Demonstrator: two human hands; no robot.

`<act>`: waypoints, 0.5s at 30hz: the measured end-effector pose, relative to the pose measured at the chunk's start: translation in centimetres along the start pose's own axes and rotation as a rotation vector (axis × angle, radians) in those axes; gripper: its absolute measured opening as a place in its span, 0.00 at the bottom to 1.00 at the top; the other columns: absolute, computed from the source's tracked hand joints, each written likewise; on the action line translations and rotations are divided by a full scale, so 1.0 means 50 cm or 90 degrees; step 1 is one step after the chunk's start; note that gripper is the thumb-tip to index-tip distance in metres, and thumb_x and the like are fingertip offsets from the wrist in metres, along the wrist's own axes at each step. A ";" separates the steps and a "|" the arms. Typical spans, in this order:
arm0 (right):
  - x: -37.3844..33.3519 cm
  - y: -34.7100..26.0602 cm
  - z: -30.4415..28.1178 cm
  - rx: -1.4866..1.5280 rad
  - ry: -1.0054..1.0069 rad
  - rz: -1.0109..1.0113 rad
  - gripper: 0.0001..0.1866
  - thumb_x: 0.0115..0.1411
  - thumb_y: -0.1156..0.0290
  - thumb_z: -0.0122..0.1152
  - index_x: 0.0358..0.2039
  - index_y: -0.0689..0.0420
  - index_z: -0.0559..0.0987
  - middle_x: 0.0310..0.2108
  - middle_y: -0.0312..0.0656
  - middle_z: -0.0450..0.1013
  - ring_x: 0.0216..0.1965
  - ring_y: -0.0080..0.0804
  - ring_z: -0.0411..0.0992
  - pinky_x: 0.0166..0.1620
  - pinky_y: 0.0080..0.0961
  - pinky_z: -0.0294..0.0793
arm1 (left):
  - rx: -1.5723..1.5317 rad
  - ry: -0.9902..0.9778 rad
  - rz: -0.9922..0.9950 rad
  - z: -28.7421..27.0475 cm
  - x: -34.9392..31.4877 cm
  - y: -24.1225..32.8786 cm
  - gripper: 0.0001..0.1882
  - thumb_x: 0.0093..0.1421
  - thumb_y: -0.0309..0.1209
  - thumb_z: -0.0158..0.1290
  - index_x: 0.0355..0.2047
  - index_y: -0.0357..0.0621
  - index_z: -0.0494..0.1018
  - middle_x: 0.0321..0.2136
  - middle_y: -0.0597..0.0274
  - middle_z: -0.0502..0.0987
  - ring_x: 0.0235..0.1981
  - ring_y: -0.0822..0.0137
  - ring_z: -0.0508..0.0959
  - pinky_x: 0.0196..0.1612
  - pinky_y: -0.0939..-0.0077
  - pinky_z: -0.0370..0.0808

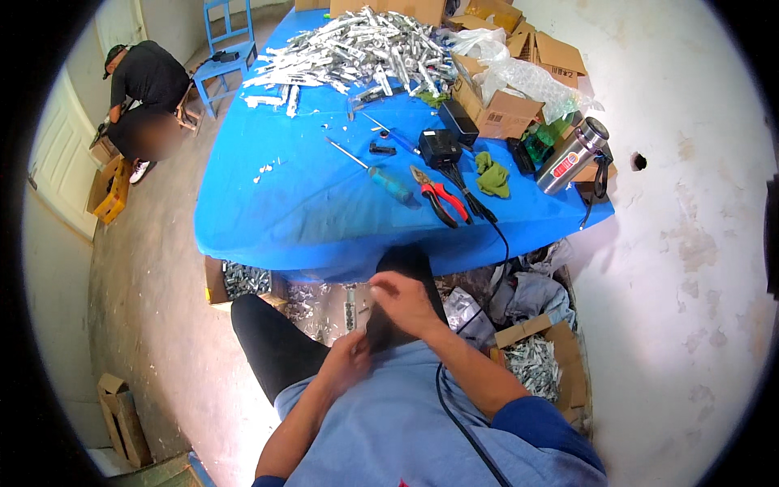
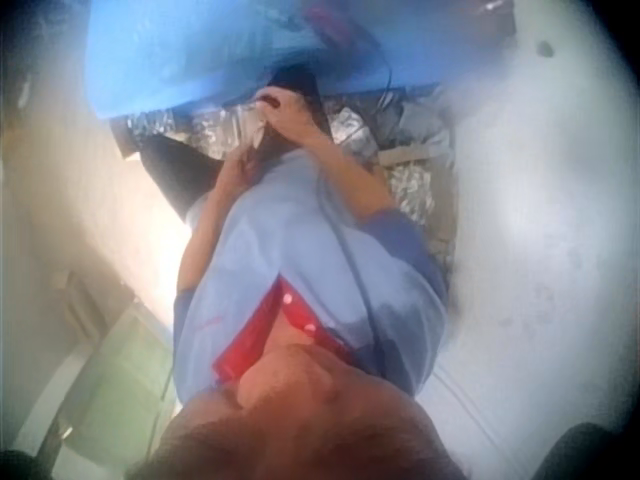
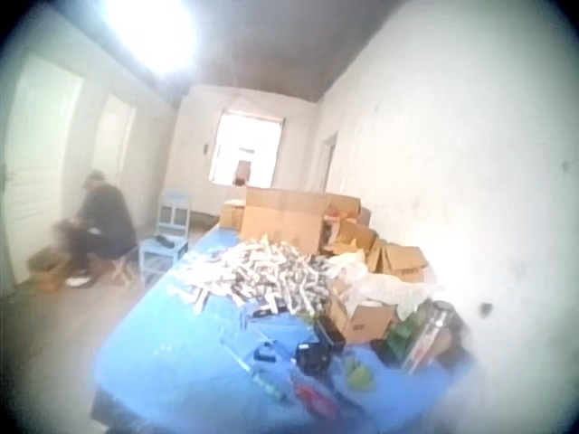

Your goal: The person uses pliers and a screwdriver to assemble small metal components on a blue cloth-covered table, handling pieces from the table and a cardboard box on the floor.

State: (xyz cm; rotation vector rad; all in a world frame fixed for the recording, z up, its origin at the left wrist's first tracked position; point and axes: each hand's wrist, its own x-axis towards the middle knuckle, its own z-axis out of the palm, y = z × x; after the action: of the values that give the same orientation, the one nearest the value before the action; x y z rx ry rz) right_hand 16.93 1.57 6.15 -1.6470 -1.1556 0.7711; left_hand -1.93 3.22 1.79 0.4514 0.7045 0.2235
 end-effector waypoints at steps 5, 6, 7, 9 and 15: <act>0.029 -0.002 -0.068 -0.102 0.171 -0.117 0.10 0.57 0.70 0.62 0.39 0.59 0.79 0.31 0.45 0.77 0.29 0.32 0.75 0.33 0.26 0.74 | -0.021 0.005 -0.004 -0.007 0.006 -0.008 0.20 0.63 0.47 0.49 0.18 0.53 0.62 0.13 0.73 0.57 0.13 0.74 0.57 0.17 0.77 0.52; 0.031 -0.009 -0.083 -0.094 0.194 -0.093 0.10 0.55 0.72 0.63 0.37 0.60 0.79 0.32 0.46 0.76 0.32 0.39 0.75 0.37 0.30 0.74 | -0.022 0.001 0.000 -0.005 0.007 -0.008 0.20 0.62 0.48 0.49 0.19 0.53 0.62 0.12 0.73 0.56 0.13 0.74 0.56 0.17 0.78 0.53; 0.038 -0.005 -0.101 -0.163 0.234 -0.142 0.10 0.54 0.73 0.63 0.37 0.60 0.79 0.33 0.46 0.76 0.34 0.41 0.74 0.39 0.32 0.73 | -0.023 -0.004 0.004 -0.002 0.007 -0.007 0.21 0.62 0.49 0.50 0.19 0.53 0.61 0.12 0.73 0.55 0.12 0.75 0.55 0.18 0.79 0.53; 0.058 0.008 -0.134 -0.295 0.308 -0.242 0.10 0.53 0.74 0.63 0.37 0.61 0.78 0.35 0.47 0.75 0.39 0.44 0.73 0.44 0.35 0.72 | -0.021 -0.014 0.006 -0.006 0.007 -0.007 0.21 0.62 0.48 0.50 0.19 0.53 0.61 0.12 0.73 0.55 0.12 0.75 0.54 0.18 0.79 0.53; 0.121 -0.006 -0.213 -0.455 0.332 -0.242 0.16 0.51 0.71 0.64 0.41 0.59 0.76 0.43 0.47 0.72 0.46 0.49 0.68 0.48 0.40 0.69 | -0.015 0.013 0.007 0.010 0.001 -0.002 0.21 0.62 0.48 0.51 0.18 0.53 0.60 0.12 0.74 0.54 0.12 0.77 0.53 0.16 0.80 0.50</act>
State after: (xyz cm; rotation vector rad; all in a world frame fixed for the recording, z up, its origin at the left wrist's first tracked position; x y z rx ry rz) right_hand 28.27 3.65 10.33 -1.9349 -1.3652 -0.3560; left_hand -1.56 2.99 2.09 0.4317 0.7187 0.2467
